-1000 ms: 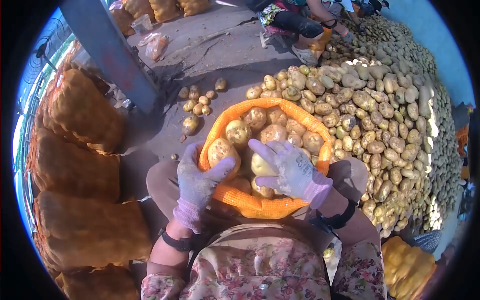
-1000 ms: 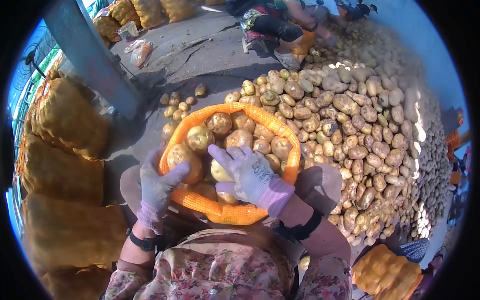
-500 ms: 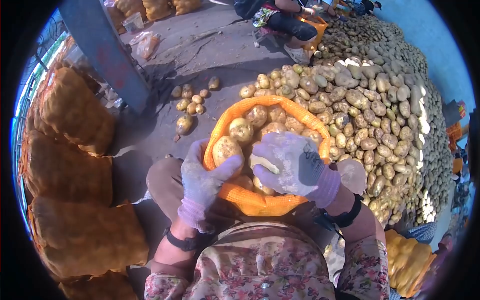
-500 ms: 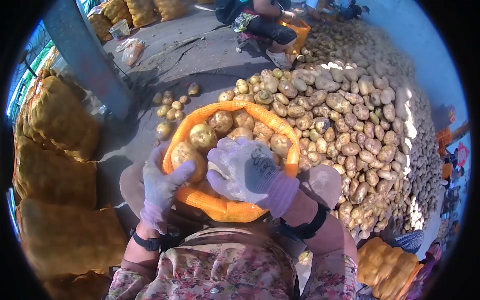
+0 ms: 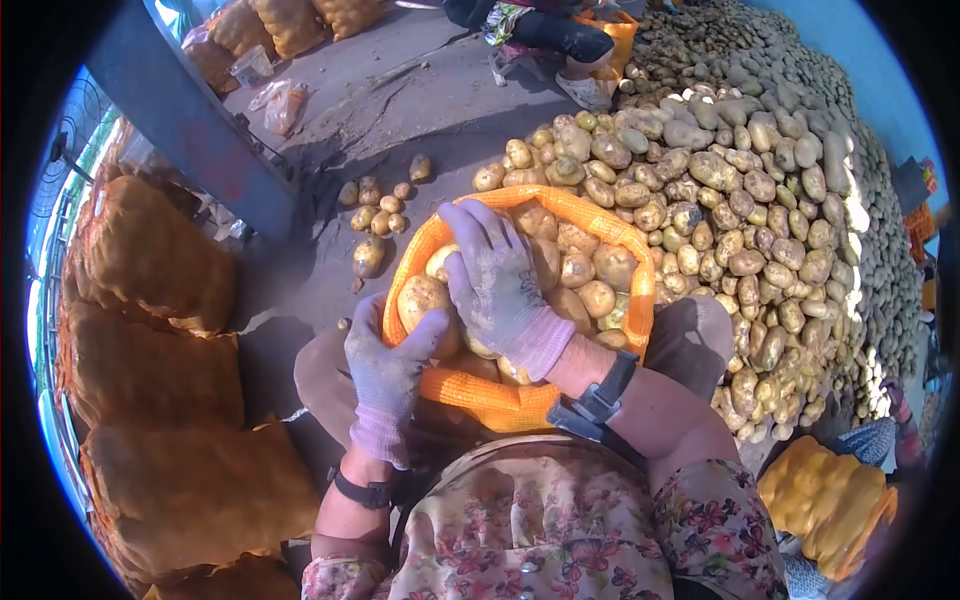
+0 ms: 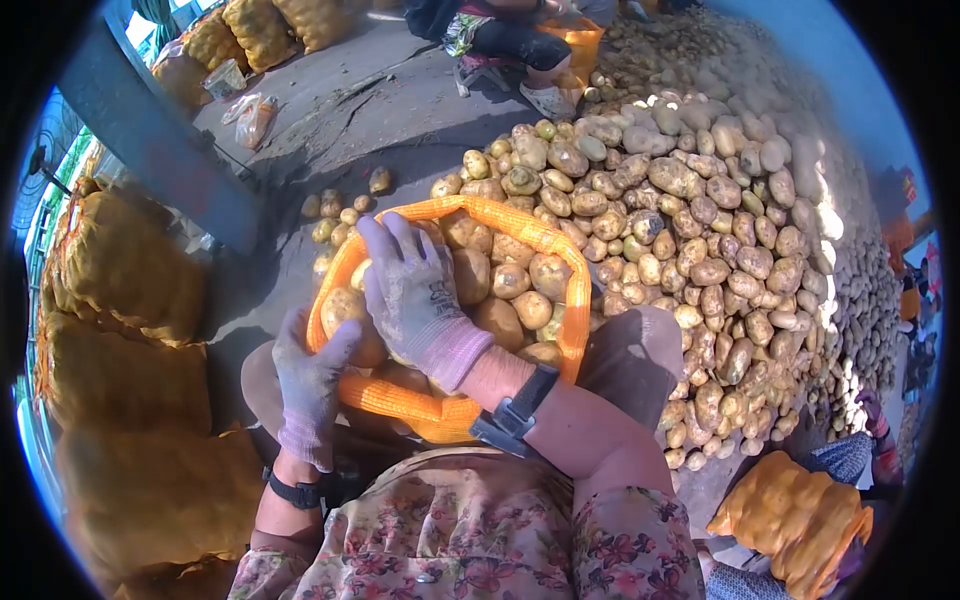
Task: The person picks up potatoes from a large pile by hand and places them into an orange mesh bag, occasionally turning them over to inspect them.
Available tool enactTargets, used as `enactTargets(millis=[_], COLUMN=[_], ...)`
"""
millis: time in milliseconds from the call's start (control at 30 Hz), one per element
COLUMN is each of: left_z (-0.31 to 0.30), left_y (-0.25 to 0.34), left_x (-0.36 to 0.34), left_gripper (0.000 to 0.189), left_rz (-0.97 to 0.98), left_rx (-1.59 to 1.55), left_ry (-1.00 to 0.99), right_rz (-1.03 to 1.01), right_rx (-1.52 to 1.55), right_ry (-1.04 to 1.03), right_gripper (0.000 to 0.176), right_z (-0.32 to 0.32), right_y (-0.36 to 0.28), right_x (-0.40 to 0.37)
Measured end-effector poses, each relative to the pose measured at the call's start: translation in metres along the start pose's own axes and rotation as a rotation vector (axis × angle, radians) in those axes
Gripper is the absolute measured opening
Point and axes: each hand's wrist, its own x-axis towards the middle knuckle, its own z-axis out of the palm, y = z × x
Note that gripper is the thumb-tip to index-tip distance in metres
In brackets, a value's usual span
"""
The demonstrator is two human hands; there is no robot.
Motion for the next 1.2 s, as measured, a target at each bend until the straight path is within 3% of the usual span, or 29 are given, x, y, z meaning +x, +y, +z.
enactTargets(millis=[100,267,300,367,433,500,600,667,733,800,867,967,1000,1133,1200], left_z=[-0.004,-0.008,-0.008,-0.006,-0.014,-0.017,-0.023,-0.021,-0.053,-0.076,-0.085,-0.041,-0.015,0.002,0.002], left_y=[-0.016,-0.009,-0.005,0.004,-0.005,-0.006,-0.008,-0.009,-0.019,-0.035,-0.034,-0.009,0.006,0.025,0.021], left_x=[0.005,-0.002,-0.004,-0.009,0.0,0.0,0.004,0.006,0.023,0.039,0.04,0.002,-0.016,-0.022,-0.019], left_gripper=[0.043,0.045,0.048,0.051,0.051,0.051,0.051,0.053,0.055,0.055,0.054,0.051,0.048,0.039,0.04], left_rz=[0.078,0.144,0.177,0.215,0.211,0.139,0.169,0.155,0.19,0.251,0.255,0.289,0.189,0.01,0.025], left_rx=[-0.077,0.096,0.176,0.28,0.266,0.201,0.247,0.174,0.281,0.331,0.32,0.314,0.295,0.264,0.21], left_ry=[-0.001,-0.076,-0.06,-0.033,-0.075,-0.105,-0.112,-0.104,-0.138,-0.147,-0.184,-0.225,-0.175,-0.012,0.025], right_rz=[0.028,-0.032,0.133,0.05,0.03,0.059,0.705,1.25,1.545,1.452,1.505,1.606,1.466,1.466,1.186], right_rx=[0.045,0.036,0.118,0.188,0.038,-0.235,-0.277,-0.378,-0.37,-0.24,-0.224,-0.467,-0.497,-0.352,-0.25], right_ry=[0.028,0.13,0.005,0.219,0.329,0.526,0.564,0.257,-0.119,-0.016,-0.192,-0.352,-0.369,0.042,0.352], right_gripper=[0.044,0.053,0.056,0.057,0.053,0.038,0.035,0.043,0.059,0.06,0.057,0.052,0.049,0.048,0.056], right_z=[0.006,-0.004,-0.029,-0.089,-0.162,-0.22,-0.258,-0.26,-0.231,-0.176,-0.138,-0.088,-0.078,-0.114,-0.152], right_y=[0.005,0.0,-0.008,-0.005,0.015,0.059,0.136,0.167,0.183,0.162,0.15,0.162,0.169,0.196,0.214], right_x=[0.004,-0.005,-0.003,-0.021,-0.05,-0.099,-0.227,-0.34,-0.448,-0.493,-0.489,-0.468,-0.474,-0.472,-0.454])
